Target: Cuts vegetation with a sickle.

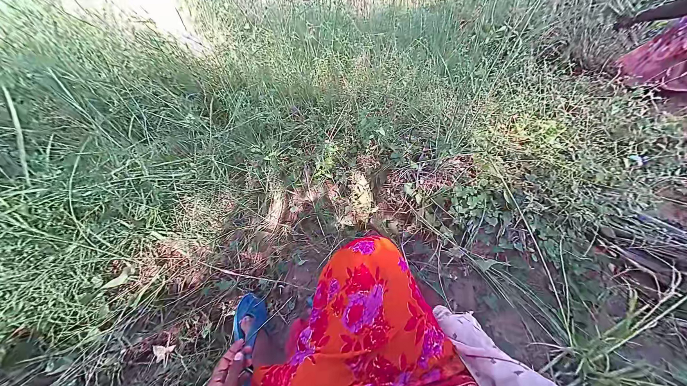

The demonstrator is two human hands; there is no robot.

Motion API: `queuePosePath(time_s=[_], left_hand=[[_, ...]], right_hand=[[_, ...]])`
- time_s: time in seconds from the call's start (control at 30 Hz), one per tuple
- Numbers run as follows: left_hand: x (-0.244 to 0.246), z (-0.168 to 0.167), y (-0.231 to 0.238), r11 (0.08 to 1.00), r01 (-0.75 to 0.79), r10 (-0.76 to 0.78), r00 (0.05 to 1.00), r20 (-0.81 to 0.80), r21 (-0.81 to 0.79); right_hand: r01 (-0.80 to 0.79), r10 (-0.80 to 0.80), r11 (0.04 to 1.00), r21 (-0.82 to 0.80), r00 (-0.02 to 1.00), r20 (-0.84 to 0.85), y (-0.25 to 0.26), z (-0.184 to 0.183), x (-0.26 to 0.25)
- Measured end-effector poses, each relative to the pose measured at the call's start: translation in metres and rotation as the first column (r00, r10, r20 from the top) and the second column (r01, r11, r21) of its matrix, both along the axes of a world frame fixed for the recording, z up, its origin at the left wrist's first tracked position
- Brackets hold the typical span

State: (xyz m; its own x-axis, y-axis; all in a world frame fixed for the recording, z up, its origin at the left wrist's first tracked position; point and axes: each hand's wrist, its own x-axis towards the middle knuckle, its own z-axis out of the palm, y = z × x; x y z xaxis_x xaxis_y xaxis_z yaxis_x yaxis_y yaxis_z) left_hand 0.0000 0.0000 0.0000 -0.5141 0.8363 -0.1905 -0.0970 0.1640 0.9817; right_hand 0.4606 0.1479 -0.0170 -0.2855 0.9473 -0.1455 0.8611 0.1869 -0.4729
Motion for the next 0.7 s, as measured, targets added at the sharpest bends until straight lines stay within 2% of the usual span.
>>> queuePosePath(time_s=[0.03,0.07,0.13,0.23,0.33,0.4,0.47,0.53,0.57,0.6,0.63,0.67,0.7], left_hand=[[0.003,0.004,0.001,1.000,0.006,-0.006,1.000,-0.015,-0.028],[0.006,0.007,0.001,0.998,0.015,-0.017,0.999,-0.034,-0.059],[0.009,0.013,0.000,0.993,0.036,-0.043,0.997,-0.065,-0.110],[0.004,0.006,-0.003,0.995,0.029,-0.036,0.998,-0.061,-0.100],[0.003,0.005,-0.006,0.998,-0.010,0.010,1.000,0.003,-0.069],[0.004,0.008,-0.007,0.998,-0.037,0.039,0.999,0.023,-0.052],[0.004,0.009,-0.009,0.997,-0.055,0.056,0.998,0.018,-0.046],[0.004,0.009,-0.011,0.997,-0.073,0.074,0.997,0.016,-0.039],[0.005,0.009,-0.009,0.997,-0.074,0.074,0.997,0.010,-0.038],[0.004,0.010,-0.008,0.997,-0.064,0.064,0.998,-0.002,-0.041],[0.004,0.010,-0.007,0.998,-0.052,0.052,0.999,-0.014,-0.039],[0.004,0.008,-0.007,0.998,-0.052,0.051,0.999,-0.018,-0.041],[0.005,0.007,-0.007,0.998,-0.047,0.046,0.999,-0.018,-0.047]], right_hand=[[0.222,-0.226,0.926,-0.306,0.974,0.023,0.012,0.013,-0.008],[0.348,-0.361,0.853,-0.388,0.932,0.042,0.020,0.021,-0.013],[0.420,-0.437,0.849,-0.321,0.899,0.021,0.034,0.040,-0.017],[0.453,-0.476,0.873,-0.179,0.871,-0.118,0.085,0.069,-0.025],[0.553,-0.570,0.821,-0.141,0.809,-0.145,0.137,0.105,-0.035],[0.620,-0.637,0.769,-0.157,0.764,-0.104,0.163,0.108,-0.035],[0.640,-0.668,0.728,-0.245,0.743,-0.045,0.169,0.086,-0.032],[0.649,-0.664,0.712,-0.268,0.746,0.044,0.147,0.049,-0.038],[0.681,-0.686,0.705,-0.199,0.726,0.054,0.121,0.036,-0.047],[0.707,-0.712,0.695,-0.127,0.702,0.009,0.083,0.038,-0.057],[0.682,-0.693,0.712,-0.164,0.721,-0.013,0.038,0.061,-0.062],[0.541,-0.579,0.715,-0.442,0.813,0.057,0.000,0.106,-0.053],[0.463,-0.504,0.684,-0.564,0.859,0.093,-0.020,0.121,-0.045]])
